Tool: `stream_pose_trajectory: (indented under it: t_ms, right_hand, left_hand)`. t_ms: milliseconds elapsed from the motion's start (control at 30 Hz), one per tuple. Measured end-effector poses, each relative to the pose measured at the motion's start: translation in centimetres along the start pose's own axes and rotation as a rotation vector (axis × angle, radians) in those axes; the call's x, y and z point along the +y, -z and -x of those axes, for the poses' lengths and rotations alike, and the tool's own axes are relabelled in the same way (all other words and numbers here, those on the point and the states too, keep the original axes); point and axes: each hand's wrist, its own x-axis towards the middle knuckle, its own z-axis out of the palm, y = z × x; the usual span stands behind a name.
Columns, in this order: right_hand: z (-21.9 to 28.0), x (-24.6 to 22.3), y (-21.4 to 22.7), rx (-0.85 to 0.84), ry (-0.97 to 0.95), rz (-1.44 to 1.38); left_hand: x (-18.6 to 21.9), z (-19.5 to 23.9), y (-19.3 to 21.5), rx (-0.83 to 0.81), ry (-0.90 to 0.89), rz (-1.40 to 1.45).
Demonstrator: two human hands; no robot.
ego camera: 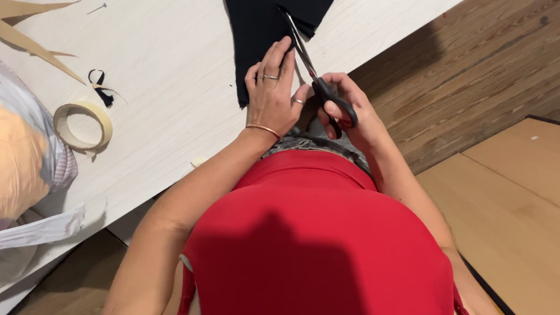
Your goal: The person cuts a piece of black fabric using scissors, then aligns and smooths the cut pieces on a white table. They handle a cardboard pattern and other fabric scraps, arranging the cut fabric pieces into a specific layout.
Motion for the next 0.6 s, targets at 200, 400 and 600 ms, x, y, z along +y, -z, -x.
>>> stream_pose_trajectory:
  t_ms: [200,400,600]
  right_hand:
    - [-1.8,0.4,0.0,0.049,0.035,0.048]
    - [-2.1,-1.5,-1.3,0.076,0.017,0.215]
    - [-2.5,-2.2,-1.8,0.076,-0.005,0.21]
  left_hand:
    - [0.0,0.0,0.1,-0.028,0.009,0.005]
    - [-0.1,0.0,0.3,-0.037,0.008,0.043]
    - [-0.1,0.0,0.3,-0.03,0.003,0.038]
